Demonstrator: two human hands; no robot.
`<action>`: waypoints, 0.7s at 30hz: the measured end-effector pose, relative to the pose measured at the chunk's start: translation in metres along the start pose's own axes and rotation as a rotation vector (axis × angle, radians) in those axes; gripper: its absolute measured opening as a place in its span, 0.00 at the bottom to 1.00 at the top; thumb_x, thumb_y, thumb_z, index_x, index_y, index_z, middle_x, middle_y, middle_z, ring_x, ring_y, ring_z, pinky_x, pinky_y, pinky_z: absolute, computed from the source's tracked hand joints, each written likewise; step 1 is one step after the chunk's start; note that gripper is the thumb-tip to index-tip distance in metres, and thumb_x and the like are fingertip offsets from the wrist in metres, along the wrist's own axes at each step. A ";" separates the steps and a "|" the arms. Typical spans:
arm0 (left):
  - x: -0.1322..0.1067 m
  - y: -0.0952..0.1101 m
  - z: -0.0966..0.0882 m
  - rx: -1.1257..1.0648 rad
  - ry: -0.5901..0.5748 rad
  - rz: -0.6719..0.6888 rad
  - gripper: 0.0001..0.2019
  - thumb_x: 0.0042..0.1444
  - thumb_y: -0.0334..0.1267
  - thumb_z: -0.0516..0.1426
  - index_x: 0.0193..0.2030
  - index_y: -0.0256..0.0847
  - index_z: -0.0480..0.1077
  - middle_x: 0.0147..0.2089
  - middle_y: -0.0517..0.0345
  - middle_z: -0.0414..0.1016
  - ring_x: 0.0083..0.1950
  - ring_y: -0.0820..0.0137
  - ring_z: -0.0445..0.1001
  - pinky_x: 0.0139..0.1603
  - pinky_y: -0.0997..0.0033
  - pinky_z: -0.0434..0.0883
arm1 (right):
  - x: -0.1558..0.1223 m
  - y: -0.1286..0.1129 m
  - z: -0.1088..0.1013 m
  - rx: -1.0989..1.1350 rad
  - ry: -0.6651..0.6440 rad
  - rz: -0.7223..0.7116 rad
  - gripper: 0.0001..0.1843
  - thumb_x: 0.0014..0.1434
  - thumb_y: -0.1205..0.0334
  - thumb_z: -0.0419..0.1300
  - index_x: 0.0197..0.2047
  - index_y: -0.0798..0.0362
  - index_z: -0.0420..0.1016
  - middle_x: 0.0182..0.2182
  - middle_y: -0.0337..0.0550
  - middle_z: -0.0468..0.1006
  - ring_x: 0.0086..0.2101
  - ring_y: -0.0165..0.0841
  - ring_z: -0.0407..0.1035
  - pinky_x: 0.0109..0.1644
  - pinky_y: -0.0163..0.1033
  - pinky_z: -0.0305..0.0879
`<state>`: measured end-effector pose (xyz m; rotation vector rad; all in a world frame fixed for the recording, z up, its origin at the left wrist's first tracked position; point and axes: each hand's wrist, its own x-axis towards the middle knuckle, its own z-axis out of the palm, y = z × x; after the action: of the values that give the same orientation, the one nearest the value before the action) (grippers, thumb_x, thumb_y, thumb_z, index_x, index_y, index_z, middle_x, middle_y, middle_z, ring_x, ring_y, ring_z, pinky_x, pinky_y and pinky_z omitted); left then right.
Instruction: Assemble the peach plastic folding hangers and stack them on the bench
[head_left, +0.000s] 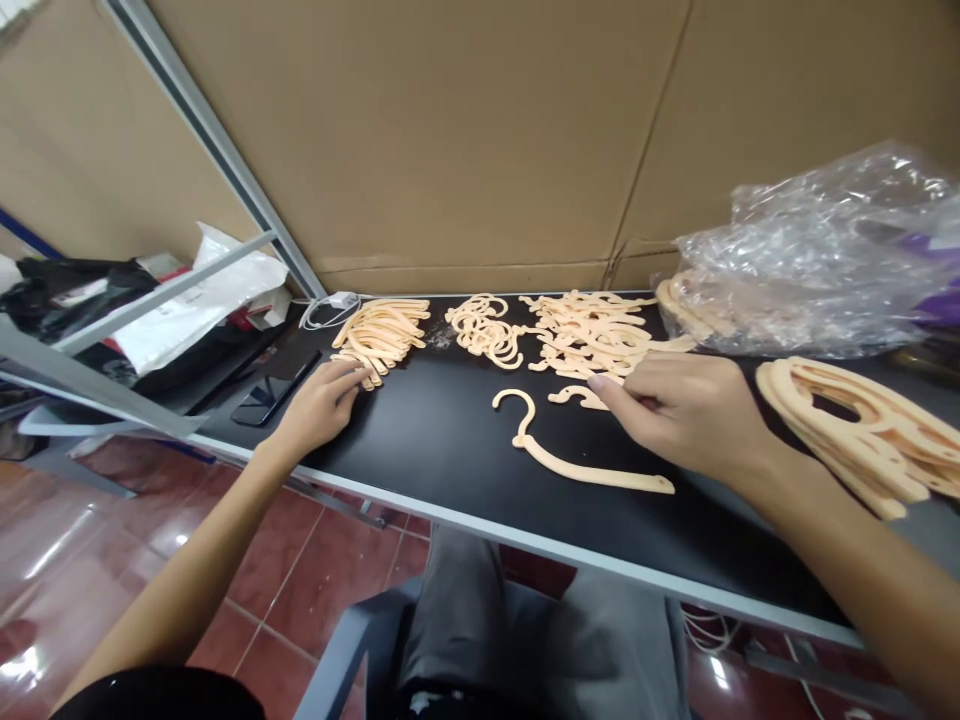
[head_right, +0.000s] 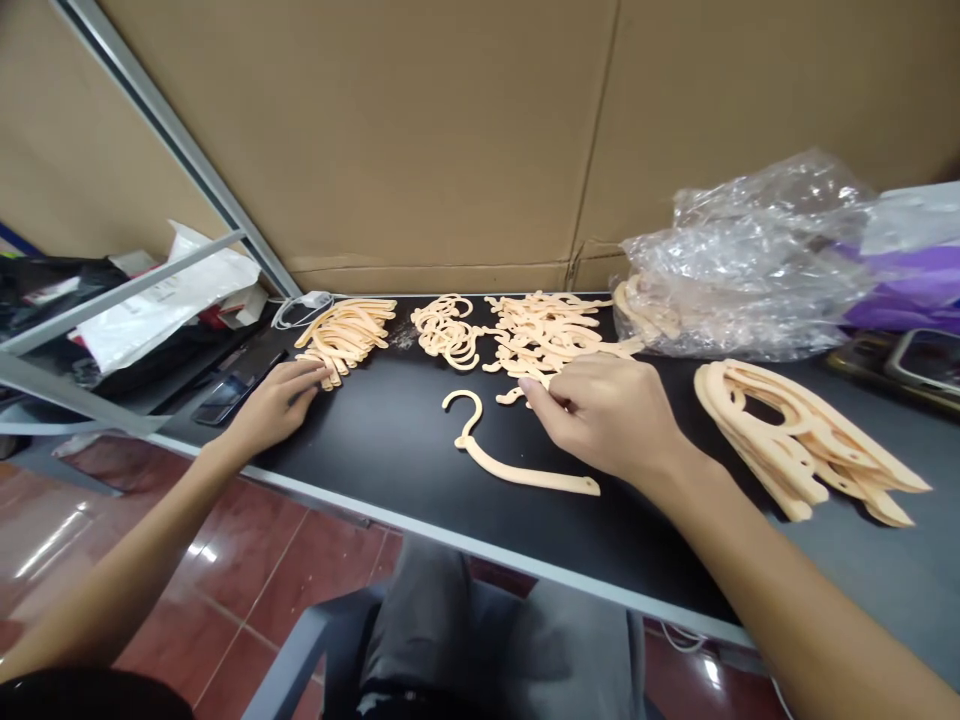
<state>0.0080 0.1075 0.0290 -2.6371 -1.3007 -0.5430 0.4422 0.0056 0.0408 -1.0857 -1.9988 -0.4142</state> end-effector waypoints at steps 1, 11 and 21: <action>0.001 0.000 0.001 -0.009 -0.007 0.007 0.19 0.66 0.37 0.48 0.56 0.39 0.75 0.57 0.45 0.76 0.60 0.56 0.72 0.65 0.49 0.68 | -0.001 0.002 0.001 -0.007 -0.010 0.012 0.27 0.63 0.63 0.59 0.15 0.51 0.54 0.13 0.35 0.58 0.19 0.27 0.54 0.26 0.37 0.52; -0.002 0.025 -0.013 -0.107 -0.061 0.042 0.16 0.67 0.46 0.53 0.51 0.41 0.77 0.46 0.49 0.80 0.47 0.63 0.78 0.50 0.64 0.75 | -0.005 0.007 0.003 -0.040 -0.140 0.153 0.28 0.65 0.56 0.55 0.14 0.50 0.56 0.13 0.39 0.65 0.20 0.31 0.61 0.27 0.40 0.53; 0.013 0.094 -0.015 -0.164 -0.197 0.274 0.15 0.70 0.35 0.49 0.53 0.40 0.76 0.45 0.50 0.80 0.44 0.67 0.79 0.46 0.70 0.74 | -0.003 0.006 0.003 0.004 -0.244 0.160 0.26 0.65 0.56 0.55 0.15 0.50 0.61 0.14 0.39 0.68 0.21 0.32 0.62 0.30 0.41 0.55</action>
<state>0.0856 0.0556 0.0506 -3.0038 -0.9491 -0.3711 0.4466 0.0089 0.0358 -1.3362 -2.1004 -0.2007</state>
